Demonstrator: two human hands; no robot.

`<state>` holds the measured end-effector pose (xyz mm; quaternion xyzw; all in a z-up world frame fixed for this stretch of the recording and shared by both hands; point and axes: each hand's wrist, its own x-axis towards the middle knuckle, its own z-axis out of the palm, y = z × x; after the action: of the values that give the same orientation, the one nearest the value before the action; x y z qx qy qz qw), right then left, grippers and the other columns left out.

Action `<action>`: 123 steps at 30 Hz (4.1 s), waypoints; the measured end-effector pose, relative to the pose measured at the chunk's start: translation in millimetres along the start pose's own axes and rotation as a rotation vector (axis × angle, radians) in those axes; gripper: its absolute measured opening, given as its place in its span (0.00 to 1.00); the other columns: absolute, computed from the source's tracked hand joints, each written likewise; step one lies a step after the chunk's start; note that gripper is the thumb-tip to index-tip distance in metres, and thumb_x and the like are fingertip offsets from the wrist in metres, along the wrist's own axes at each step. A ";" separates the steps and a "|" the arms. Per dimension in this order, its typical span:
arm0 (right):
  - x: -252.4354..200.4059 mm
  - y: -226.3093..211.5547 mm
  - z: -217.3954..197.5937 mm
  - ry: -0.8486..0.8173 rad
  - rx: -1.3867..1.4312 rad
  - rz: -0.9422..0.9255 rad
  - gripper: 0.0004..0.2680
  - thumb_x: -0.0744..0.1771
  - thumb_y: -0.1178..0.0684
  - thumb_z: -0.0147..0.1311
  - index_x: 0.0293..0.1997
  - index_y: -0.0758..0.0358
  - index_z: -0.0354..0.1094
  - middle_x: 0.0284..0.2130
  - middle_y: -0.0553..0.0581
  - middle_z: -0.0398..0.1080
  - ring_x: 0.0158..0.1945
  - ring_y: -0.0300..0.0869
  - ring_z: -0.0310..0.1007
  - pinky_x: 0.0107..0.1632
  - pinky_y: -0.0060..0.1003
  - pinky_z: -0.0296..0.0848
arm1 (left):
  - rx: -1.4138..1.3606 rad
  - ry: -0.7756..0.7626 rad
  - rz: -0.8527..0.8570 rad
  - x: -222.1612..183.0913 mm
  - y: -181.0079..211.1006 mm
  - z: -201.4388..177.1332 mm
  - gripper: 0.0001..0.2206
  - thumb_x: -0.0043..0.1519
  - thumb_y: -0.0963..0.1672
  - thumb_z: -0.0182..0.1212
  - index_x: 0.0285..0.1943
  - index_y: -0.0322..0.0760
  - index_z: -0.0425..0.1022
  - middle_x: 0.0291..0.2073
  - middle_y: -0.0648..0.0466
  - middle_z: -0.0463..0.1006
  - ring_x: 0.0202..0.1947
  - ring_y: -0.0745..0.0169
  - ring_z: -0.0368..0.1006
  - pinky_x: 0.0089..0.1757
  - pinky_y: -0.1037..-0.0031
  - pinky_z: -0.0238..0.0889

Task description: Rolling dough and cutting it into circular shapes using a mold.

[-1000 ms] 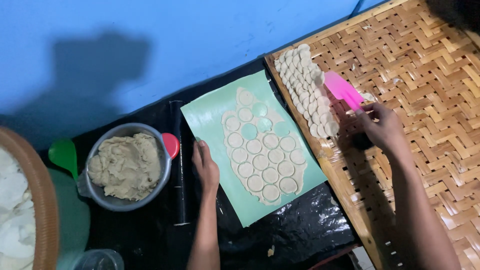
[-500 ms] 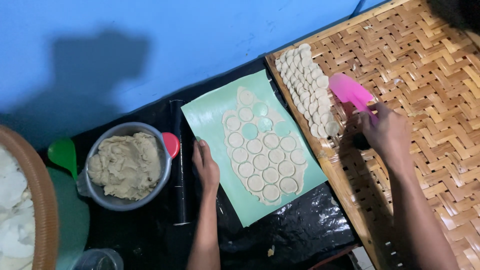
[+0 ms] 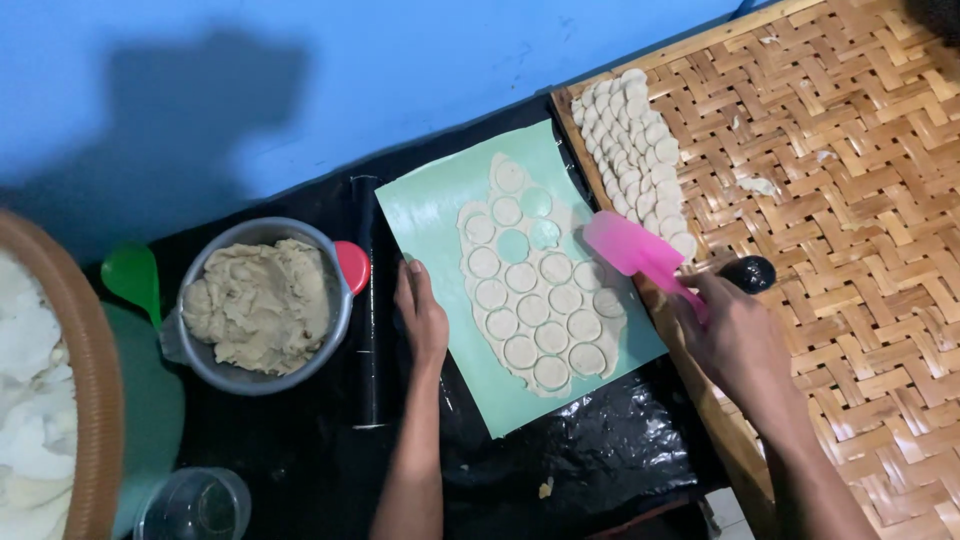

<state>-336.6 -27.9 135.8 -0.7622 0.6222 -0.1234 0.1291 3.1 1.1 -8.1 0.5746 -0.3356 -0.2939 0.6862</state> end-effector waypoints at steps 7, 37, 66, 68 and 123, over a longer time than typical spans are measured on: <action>-26.5 2.8 -9.9 0.015 -0.057 0.042 0.12 0.68 0.46 0.55 0.53 0.57 0.72 0.39 0.64 0.77 0.34 0.60 0.78 0.36 0.53 0.74 | -0.030 -0.004 -0.018 0.5 7.6 2.4 0.19 0.75 0.48 0.43 0.57 0.22 0.69 0.47 0.46 0.77 0.46 0.62 0.69 0.51 0.71 0.62; -23.1 49.0 25.5 -0.218 0.158 0.176 0.16 0.66 0.40 0.55 0.54 0.58 0.73 0.37 0.65 0.79 0.37 0.55 0.83 0.43 0.48 0.78 | 0.014 -0.012 0.020 -2.3 19.4 5.4 0.20 0.75 0.48 0.43 0.57 0.21 0.68 0.47 0.44 0.77 0.46 0.58 0.69 0.50 0.70 0.62; 76.3 127.4 18.3 0.156 0.149 0.202 0.15 0.69 0.43 0.58 0.53 0.66 0.75 0.37 0.70 0.78 0.37 0.56 0.79 0.42 0.50 0.76 | -0.249 0.137 -0.264 1.6 15.8 2.8 0.21 0.70 0.49 0.48 0.63 0.26 0.70 0.56 0.47 0.76 0.53 0.58 0.71 0.53 0.70 0.63; 78.8 128.5 18.8 0.106 0.168 0.235 0.15 0.69 0.42 0.57 0.53 0.65 0.74 0.38 0.69 0.78 0.35 0.55 0.80 0.41 0.50 0.76 | -0.250 0.131 -0.263 1.4 16.3 2.5 0.21 0.70 0.49 0.48 0.63 0.26 0.70 0.56 0.47 0.76 0.53 0.58 0.72 0.53 0.70 0.64; -38.5 -15.6 21.2 -0.019 0.034 0.137 0.13 0.68 0.47 0.52 0.56 0.55 0.71 0.44 0.61 0.75 0.35 0.57 0.79 0.36 0.53 0.77 | -0.420 -0.032 -0.303 46.0 4.5 13.6 0.21 0.70 0.49 0.50 0.63 0.28 0.71 0.57 0.51 0.75 0.55 0.61 0.70 0.56 0.70 0.61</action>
<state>-322.5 13.7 120.3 -0.7167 0.6695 -0.1178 0.1560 19.9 -42.5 3.6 0.4582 -0.1883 -0.4657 0.7332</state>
